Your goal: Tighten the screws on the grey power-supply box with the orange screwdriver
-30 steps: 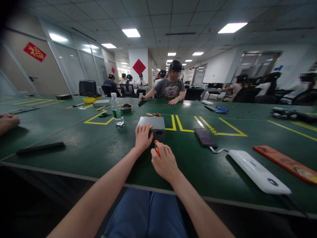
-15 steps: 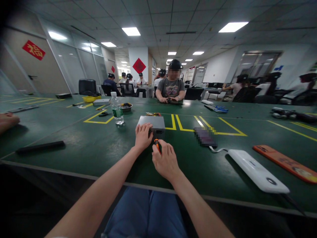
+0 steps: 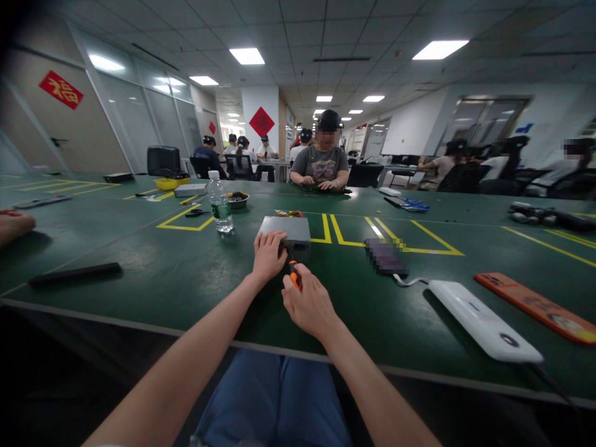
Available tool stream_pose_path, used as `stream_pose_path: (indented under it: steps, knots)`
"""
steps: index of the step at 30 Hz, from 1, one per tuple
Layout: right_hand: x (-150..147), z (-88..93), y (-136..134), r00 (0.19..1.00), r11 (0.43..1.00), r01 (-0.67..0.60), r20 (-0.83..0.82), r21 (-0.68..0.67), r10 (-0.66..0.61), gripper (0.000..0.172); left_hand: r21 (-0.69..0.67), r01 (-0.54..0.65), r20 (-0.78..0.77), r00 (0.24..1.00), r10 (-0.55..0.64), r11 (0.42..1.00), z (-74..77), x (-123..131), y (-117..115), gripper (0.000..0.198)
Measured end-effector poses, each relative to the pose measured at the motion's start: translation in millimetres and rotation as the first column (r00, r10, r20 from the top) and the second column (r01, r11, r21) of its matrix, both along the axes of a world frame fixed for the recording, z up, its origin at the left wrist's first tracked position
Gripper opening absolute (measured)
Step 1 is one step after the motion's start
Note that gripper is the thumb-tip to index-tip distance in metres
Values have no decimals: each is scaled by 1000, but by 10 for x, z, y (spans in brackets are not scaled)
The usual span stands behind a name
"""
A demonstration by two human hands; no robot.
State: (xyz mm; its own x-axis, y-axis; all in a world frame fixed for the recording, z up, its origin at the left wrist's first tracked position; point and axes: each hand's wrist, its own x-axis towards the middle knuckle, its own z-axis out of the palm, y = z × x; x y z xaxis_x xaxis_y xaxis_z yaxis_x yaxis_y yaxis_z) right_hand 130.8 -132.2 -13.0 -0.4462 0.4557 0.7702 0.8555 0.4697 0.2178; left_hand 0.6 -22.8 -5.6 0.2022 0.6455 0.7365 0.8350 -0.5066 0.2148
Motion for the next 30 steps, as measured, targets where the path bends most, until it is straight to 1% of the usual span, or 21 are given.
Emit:
stream_pose_path:
  steps: [2, 4, 8, 11, 13, 16, 18, 20, 25, 30]
  knots:
    - [4, -12, -2, 999, 1000, -22, 25, -4, 22, 28, 5, 4, 4, 1000, -4, 1000, -4, -10, 1, 36]
    - [23, -22, 0, 998, 999, -28, 63, 42, 25, 30, 6, 5, 6, 1000, -5, 1000, -6, -23, -3, 35]
    - [55, -21, 4, 998, 992, -31, 59, 122, 24, 21, -2, 14, -1, 1000, -14, 1000, -1, -48, -22, 35]
    - [43, -4, -2, 999, 994, -38, 27, 105, 36, 17, -10, 10, -9, 1000, -10, 1000, 1, -55, -34, 36]
    - [24, 9, -15, 998, 996, -60, 31, 62, 58, 18, -11, 6, -13, 1000, -6, 1000, 1, -55, -37, 37]
    - [1, 24, -39, 993, 993, -111, 45, -30, 112, 25, -10, 7, -17, 1000, -7, 1000, 0, -53, -39, 38]
    - [-2, 31, -53, 991, 990, -126, 42, -66, 129, 30, -9, 8, -17, 1000, -8, 1000, 1, -52, -43, 38]
    - [0, 39, -61, 991, 990, -124, 47, -62, 127, 32, -10, 8, -17, 1000, -8, 1000, 4, -53, -48, 39]
    - [2, 65, -70, 982, 988, -152, 114, 23, 149, 31, -12, 11, -15, 1000, -11, 1000, 9, -54, -53, 39]
    - [13, 54, -64, 967, 975, -220, 140, 46, 211, 23, -20, 5, -20, 1000, -5, 1000, 11, -51, -57, 39]
